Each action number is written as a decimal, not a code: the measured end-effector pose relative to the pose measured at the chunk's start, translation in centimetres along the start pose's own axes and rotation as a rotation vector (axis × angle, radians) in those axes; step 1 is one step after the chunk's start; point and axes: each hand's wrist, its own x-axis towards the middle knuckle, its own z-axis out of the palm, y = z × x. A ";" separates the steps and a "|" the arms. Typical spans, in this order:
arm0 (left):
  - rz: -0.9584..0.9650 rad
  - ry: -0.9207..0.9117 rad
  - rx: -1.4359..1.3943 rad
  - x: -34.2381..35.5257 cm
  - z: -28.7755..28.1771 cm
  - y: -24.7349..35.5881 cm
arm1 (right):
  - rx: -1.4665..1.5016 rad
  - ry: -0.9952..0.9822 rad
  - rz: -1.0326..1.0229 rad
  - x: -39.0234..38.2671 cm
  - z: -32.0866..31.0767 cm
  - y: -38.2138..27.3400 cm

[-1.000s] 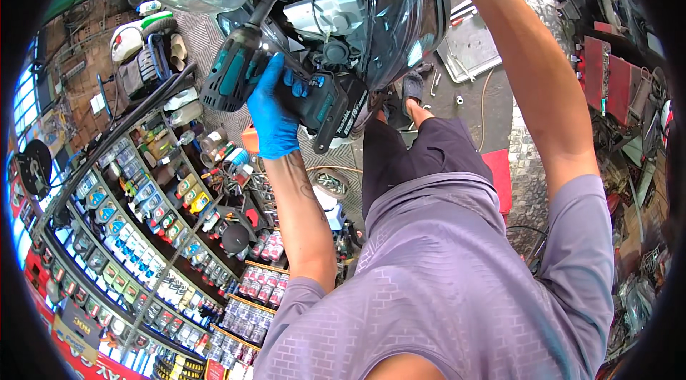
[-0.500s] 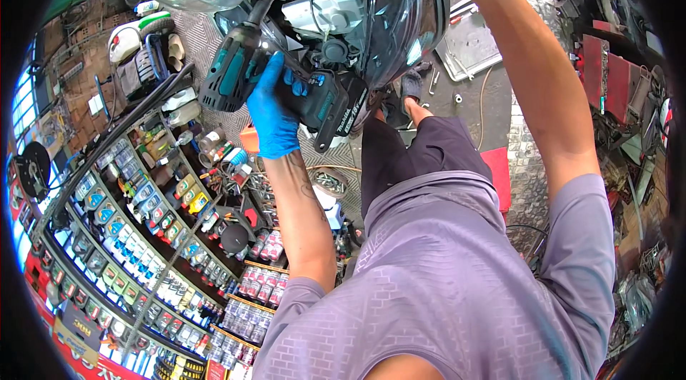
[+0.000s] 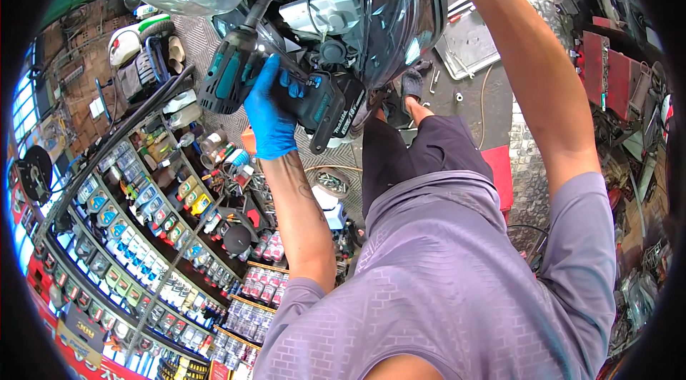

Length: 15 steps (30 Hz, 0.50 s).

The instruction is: Disassembling and assembling the front panel and headlight assembly of a scooter.

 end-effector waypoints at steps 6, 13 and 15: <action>0.009 0.027 0.023 -0.3 0.3 0.1 | -0.015 0.015 -0.028 0.1 0.9 0.4; -0.005 0.098 0.034 -0.2 0.8 0.5 | 0.015 0.004 0.031 0.2 0.3 0.1; -0.008 0.064 0.019 -0.1 0.3 0.5 | 0.035 -0.045 0.093 0.2 -0.1 -0.3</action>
